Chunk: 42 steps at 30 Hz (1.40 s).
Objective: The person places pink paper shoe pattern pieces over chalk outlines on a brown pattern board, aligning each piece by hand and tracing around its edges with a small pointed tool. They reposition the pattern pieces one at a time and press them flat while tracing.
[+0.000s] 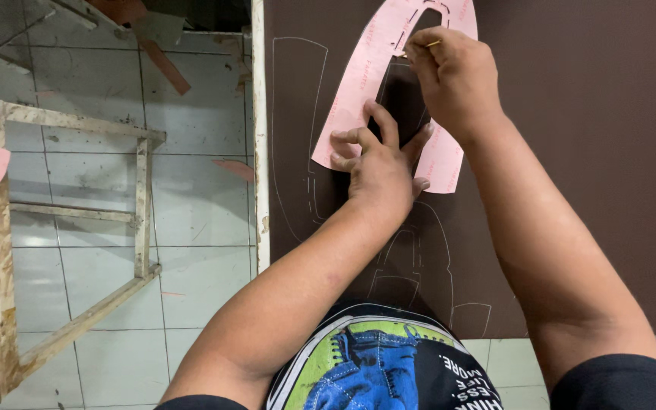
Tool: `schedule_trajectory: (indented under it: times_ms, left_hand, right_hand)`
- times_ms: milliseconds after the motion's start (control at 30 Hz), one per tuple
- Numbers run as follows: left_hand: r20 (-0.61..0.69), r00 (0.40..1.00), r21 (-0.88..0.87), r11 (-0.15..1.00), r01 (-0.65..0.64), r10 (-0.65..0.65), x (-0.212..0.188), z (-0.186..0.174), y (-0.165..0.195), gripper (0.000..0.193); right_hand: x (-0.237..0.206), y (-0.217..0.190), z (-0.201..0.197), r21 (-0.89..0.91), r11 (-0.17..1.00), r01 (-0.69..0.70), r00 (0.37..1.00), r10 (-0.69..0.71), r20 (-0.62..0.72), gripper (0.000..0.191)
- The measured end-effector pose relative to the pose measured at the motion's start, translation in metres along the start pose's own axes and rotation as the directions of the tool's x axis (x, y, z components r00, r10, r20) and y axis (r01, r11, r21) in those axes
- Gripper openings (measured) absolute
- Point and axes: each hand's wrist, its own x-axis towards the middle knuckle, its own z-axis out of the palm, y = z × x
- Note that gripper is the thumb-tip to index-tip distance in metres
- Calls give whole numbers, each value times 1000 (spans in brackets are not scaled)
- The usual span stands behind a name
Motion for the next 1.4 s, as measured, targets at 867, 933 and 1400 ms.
schedule_trajectory:
  times_ms: [867,933,1400]
  left_hand:
    - [-439,827,-718,690,-88,-351,-21,64,-56,28]
    - [-448,830,-737,663,-132,-333,-20,65,-66,18]
    - [-290,949,-690,714,-120,-121,18,37,-109,38]
  right_hand:
    - [-36,-16,16,79,996,-35,999,32,37,11]
    - [-44,-19,20,70,997,-39,996,33,80,8]
    - [-118,-58,17,178,971,-159,966,116,233,7]
